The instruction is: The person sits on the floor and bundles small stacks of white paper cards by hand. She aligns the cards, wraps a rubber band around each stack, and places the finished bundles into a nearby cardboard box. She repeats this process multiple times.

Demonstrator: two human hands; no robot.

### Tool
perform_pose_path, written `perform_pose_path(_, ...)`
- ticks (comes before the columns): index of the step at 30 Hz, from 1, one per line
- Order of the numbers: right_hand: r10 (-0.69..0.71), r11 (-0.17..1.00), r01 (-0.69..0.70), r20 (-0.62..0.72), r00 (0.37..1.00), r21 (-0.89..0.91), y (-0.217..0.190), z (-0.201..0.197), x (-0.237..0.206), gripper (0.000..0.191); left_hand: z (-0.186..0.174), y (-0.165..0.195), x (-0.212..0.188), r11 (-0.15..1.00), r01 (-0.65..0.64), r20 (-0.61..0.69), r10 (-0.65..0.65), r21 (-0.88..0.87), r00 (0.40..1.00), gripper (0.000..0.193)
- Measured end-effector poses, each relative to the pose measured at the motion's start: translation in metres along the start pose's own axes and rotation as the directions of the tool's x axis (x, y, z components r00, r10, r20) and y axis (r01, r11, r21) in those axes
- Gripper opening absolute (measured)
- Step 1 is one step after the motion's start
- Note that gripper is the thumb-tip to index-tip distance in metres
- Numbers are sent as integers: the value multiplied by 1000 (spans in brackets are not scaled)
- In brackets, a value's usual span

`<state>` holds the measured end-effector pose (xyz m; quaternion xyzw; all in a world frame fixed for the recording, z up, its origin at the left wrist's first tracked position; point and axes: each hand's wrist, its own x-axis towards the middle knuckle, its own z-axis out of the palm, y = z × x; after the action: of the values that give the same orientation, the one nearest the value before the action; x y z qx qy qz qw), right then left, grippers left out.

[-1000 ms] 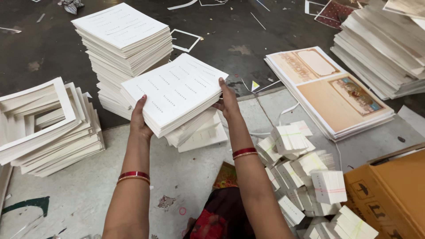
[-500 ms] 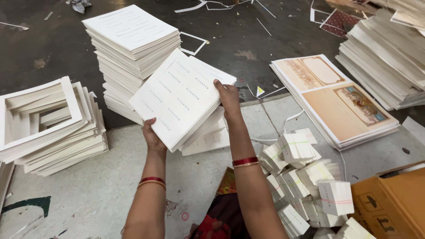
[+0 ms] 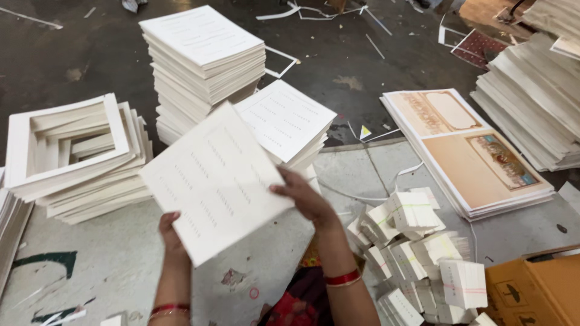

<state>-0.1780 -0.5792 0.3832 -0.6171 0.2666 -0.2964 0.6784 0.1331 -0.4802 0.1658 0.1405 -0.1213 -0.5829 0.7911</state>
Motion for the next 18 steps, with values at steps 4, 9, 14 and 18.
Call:
perform_pose_path(4, 53, 993, -74, 209, 977, 93, 61, 49, -16, 96, -18, 65, -95, 966, 113, -76, -97, 234, 992, 82)
perform_pose_path(9, 154, 964, -175, 120, 981, 199, 135, 104, -28, 83, -6, 136, -165, 667, 244, -173, -172, 704, 970, 75)
perform_pose_path(14, 145, 981, -156, 98, 984, 115, 182, 145, -53, 67, 4, 171, -201, 248, 309, -284, -132, 918, 950, 79)
perform_pose_path(18, 93, 995, -91, 70, 993, -40, 195, 173, -67, 63, 1, 182, -222, 155, 269, -261, -70, 951, 963, 76)
